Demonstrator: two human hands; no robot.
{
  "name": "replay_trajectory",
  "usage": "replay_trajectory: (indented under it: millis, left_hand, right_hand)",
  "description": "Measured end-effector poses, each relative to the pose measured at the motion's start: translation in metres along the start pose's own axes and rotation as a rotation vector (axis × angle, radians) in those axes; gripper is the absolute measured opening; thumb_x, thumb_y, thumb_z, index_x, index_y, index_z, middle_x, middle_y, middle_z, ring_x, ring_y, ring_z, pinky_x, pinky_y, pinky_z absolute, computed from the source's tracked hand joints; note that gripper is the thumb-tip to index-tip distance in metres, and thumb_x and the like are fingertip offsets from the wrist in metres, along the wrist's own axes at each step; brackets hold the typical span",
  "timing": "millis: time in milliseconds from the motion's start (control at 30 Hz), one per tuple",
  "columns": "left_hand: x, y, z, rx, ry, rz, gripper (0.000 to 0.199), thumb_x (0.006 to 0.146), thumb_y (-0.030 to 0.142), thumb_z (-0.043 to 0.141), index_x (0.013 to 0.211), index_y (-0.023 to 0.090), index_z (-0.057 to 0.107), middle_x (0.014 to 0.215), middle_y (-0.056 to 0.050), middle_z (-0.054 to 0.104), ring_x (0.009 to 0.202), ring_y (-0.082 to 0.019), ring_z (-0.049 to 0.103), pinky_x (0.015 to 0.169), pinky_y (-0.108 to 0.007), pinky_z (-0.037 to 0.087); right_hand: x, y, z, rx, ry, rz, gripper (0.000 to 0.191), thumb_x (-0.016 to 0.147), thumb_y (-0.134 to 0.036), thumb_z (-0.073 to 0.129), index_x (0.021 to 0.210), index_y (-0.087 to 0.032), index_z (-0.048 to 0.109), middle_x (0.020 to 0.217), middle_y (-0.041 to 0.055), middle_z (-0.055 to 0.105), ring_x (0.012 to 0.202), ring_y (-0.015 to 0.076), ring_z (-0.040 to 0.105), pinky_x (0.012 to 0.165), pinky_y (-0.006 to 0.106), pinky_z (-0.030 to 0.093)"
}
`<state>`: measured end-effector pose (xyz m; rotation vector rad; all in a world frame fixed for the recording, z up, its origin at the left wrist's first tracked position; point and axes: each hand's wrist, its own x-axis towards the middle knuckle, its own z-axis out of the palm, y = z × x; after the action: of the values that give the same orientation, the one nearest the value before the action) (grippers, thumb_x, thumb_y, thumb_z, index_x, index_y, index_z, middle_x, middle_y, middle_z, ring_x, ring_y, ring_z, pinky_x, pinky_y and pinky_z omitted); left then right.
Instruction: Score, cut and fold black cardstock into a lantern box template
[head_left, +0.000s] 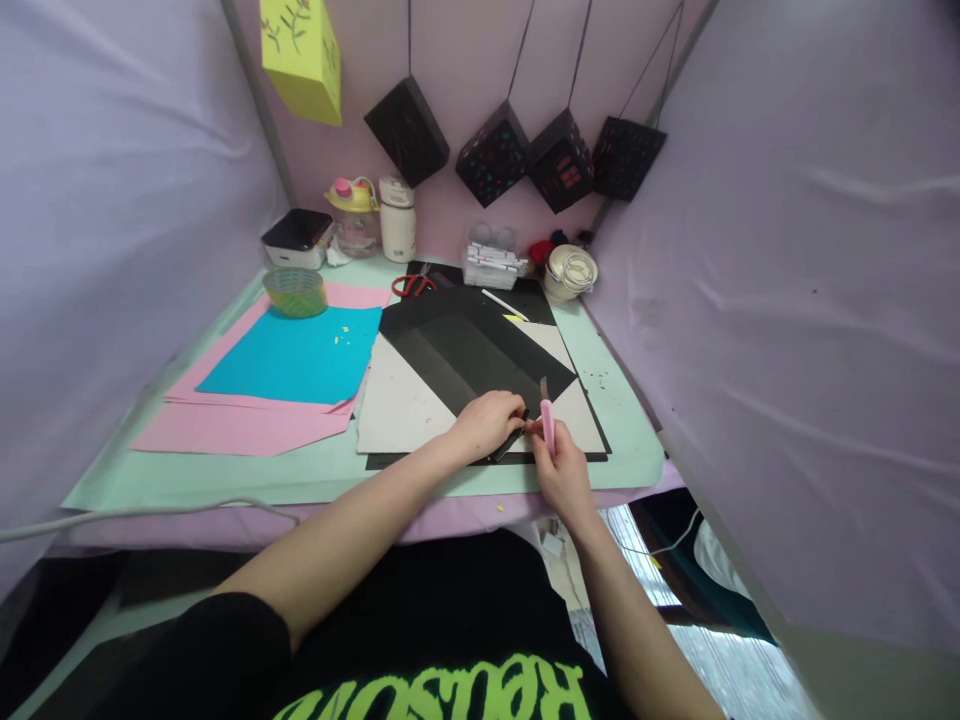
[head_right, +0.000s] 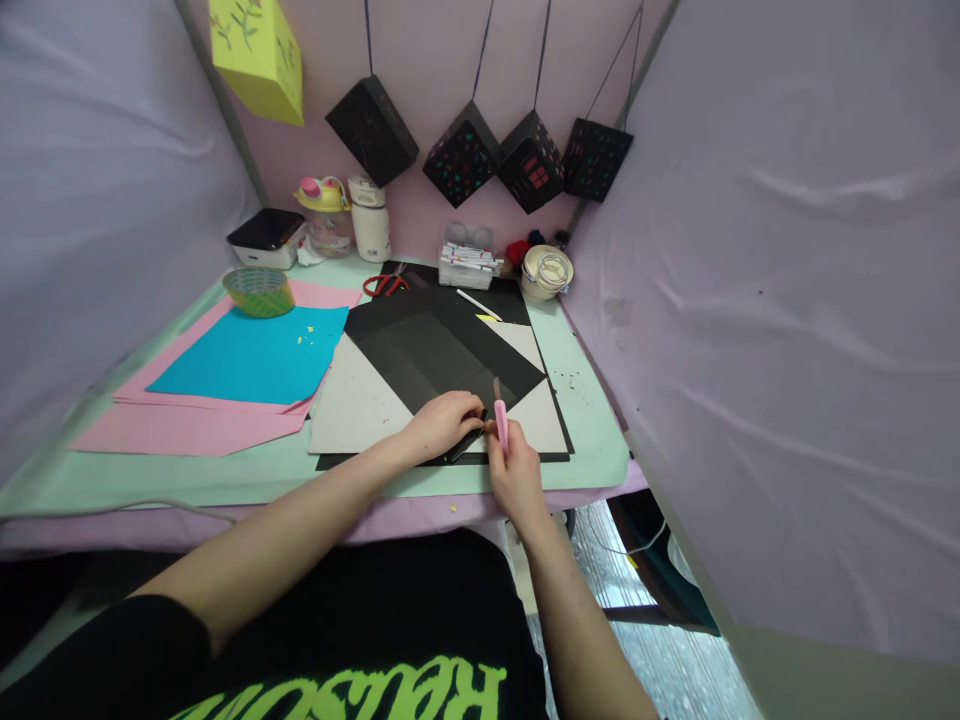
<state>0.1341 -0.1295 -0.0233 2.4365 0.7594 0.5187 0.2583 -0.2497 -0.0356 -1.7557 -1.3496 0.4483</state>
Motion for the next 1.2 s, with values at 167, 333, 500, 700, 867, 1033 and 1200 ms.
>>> replay_trajectory:
  millis: [167,333,500,700,867,1033,1200]
  left_hand:
    - [0.001,0.002,0.001,0.001,-0.001,-0.014,0.009,0.084,0.020,0.057,0.076,0.019,0.062,0.083,-0.003,0.062,0.086,-0.021,0.057,0.075,-0.032,0.045]
    - [0.001,0.001,0.005,-0.006,0.012,-0.040,0.008,0.084,0.021,0.060,0.076,0.020,0.061,0.082,-0.003,0.061,0.086,-0.021,0.056,0.076,-0.031,0.044]
    - [0.001,0.001,0.004,-0.025,0.003,-0.061,0.008,0.084,0.020,0.059,0.077,0.020,0.062,0.083,-0.002,0.061,0.086,-0.020,0.056,0.073,-0.029,0.043]
    - [0.004,0.000,0.003,-0.048,-0.017,-0.077,0.008,0.080,0.014,0.060,0.076,0.020,0.063,0.082,-0.001,0.062,0.086,-0.018,0.057,0.072,-0.027,0.042]
    - [0.008,-0.002,0.003,-0.064,-0.031,-0.111,0.006,0.077,0.016,0.062,0.074,0.020,0.063,0.079,-0.001,0.063,0.081,-0.017,0.058,0.065,-0.025,0.040]
    - [0.016,-0.006,0.001,-0.077,-0.079,-0.140,0.004,0.073,0.020,0.068,0.074,0.021,0.065,0.075,0.002,0.064,0.075,-0.016,0.058,0.058,-0.024,0.036]
    - [0.019,-0.008,-0.001,-0.065,-0.092,-0.150,0.011,0.069,0.020,0.071,0.079,0.022,0.067,0.076,0.003,0.065,0.075,-0.016,0.059,0.059,-0.024,0.038]
  right_hand:
    - [-0.002,0.005,0.003,0.069,0.073,-0.103,0.033,0.092,-0.027,0.046,0.123,-0.020,0.054,0.123,0.0107,0.060,0.113,0.0225,0.057,0.098,0.038,0.043]
    - [-0.009,0.007,0.002,0.055,0.172,-0.206,0.031,0.093,-0.023,0.047,0.123,-0.020,0.054,0.118,0.0097,0.060,0.110,0.0222,0.057,0.096,0.041,0.045]
    - [-0.017,0.014,0.004,-0.071,0.100,-0.422,0.032,0.092,-0.014,0.045,0.121,-0.022,0.057,0.116,0.0095,0.061,0.118,0.0228,0.052,0.100,0.043,0.045]
    - [-0.018,0.021,0.008,-0.160,0.038,-0.461,0.036,0.092,-0.012,0.042,0.124,-0.020,0.056,0.119,0.0109,0.060,0.120,0.0226,0.052,0.101,0.043,0.046]
    - [-0.018,0.016,0.006,-0.249,-0.015,-0.463,0.039,0.093,-0.012,0.039,0.129,-0.019,0.053,0.120,0.0111,0.060,0.117,0.0232,0.053,0.098,0.043,0.047]
    - [-0.015,0.007,0.004,-0.365,-0.083,-0.476,0.039,0.092,-0.008,0.037,0.127,-0.017,0.053,0.114,0.0106,0.063,0.111,0.0233,0.053,0.094,0.040,0.049]
    - [-0.010,0.001,0.011,-0.497,-0.065,-0.461,0.029,0.092,-0.009,0.036,0.107,-0.013,0.060,0.092,0.0118,0.064,0.095,0.0264,0.056,0.079,0.039,0.050]
